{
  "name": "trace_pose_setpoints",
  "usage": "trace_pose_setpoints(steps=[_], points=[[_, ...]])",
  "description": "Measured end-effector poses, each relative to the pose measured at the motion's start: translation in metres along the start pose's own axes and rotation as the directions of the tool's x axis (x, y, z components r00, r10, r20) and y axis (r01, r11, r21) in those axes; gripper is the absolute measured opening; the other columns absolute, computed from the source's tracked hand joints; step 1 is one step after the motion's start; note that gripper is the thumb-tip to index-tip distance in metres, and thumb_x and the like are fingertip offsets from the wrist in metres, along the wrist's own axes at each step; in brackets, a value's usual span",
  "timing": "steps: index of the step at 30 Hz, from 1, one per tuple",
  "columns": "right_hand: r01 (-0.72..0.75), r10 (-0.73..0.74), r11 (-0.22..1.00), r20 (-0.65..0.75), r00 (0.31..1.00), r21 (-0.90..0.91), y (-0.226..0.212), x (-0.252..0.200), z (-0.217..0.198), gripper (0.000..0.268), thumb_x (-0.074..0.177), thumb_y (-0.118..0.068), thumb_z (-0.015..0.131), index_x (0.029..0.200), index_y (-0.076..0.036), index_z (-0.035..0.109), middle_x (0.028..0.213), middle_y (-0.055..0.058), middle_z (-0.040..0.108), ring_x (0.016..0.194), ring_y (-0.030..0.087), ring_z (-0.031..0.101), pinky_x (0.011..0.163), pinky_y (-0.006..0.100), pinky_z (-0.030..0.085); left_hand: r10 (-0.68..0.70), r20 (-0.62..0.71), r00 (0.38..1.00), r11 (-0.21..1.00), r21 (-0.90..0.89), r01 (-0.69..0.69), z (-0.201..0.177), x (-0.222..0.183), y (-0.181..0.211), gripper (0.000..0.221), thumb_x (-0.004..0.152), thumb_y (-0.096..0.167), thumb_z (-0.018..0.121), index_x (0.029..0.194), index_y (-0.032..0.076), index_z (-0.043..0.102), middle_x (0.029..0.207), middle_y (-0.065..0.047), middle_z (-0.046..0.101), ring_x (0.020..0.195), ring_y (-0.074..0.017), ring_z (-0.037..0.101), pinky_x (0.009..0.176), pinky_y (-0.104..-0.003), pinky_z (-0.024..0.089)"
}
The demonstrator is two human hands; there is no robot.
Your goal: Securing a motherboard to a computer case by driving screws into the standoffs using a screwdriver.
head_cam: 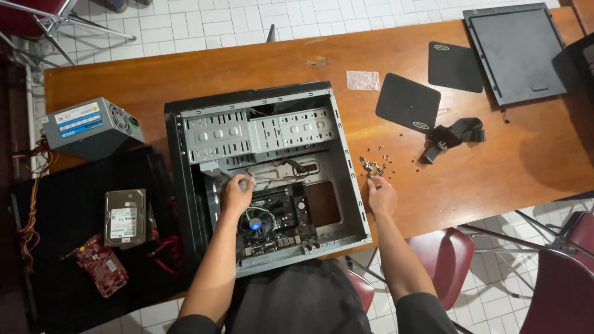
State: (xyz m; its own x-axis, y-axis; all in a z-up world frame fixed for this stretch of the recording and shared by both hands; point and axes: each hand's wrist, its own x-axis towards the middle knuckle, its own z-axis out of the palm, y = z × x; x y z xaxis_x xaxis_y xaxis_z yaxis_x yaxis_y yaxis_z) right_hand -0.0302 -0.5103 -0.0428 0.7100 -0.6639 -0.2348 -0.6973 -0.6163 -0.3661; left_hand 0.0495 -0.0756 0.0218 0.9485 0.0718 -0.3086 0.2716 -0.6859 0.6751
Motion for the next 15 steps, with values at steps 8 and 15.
trace_pose_setpoints(steps=[8,15], points=[[0.025,-0.025,0.999,-0.006,1.000,0.033,0.011,-0.005,0.004,0.019,0.095,-0.045,0.069,0.105,-0.031,0.078,0.095,0.003,0.077,0.100,0.029,0.072,0.085,0.043,0.059,0.054,-0.005,0.999,0.998,-0.012,-0.054,0.000,-0.002,0.000,0.037,0.096,0.044,0.065,0.109,0.011,0.075,0.106,-0.013,0.076,0.107,-0.0363,0.071,0.094,-0.049,0.056],[0.044,-0.026,0.890,-0.047,0.999,0.453,0.017,-0.063,-0.048,0.024,0.090,-0.032,0.079,0.103,-0.011,0.079,0.075,0.015,0.069,0.070,0.029,0.065,0.065,0.039,0.052,0.228,-0.054,0.972,0.944,-0.233,-0.234,-0.010,-0.037,0.052,0.025,0.093,0.031,0.074,0.107,0.010,0.074,0.099,-0.015,0.077,0.099,-0.0347,0.073,0.090,-0.047,0.056]])
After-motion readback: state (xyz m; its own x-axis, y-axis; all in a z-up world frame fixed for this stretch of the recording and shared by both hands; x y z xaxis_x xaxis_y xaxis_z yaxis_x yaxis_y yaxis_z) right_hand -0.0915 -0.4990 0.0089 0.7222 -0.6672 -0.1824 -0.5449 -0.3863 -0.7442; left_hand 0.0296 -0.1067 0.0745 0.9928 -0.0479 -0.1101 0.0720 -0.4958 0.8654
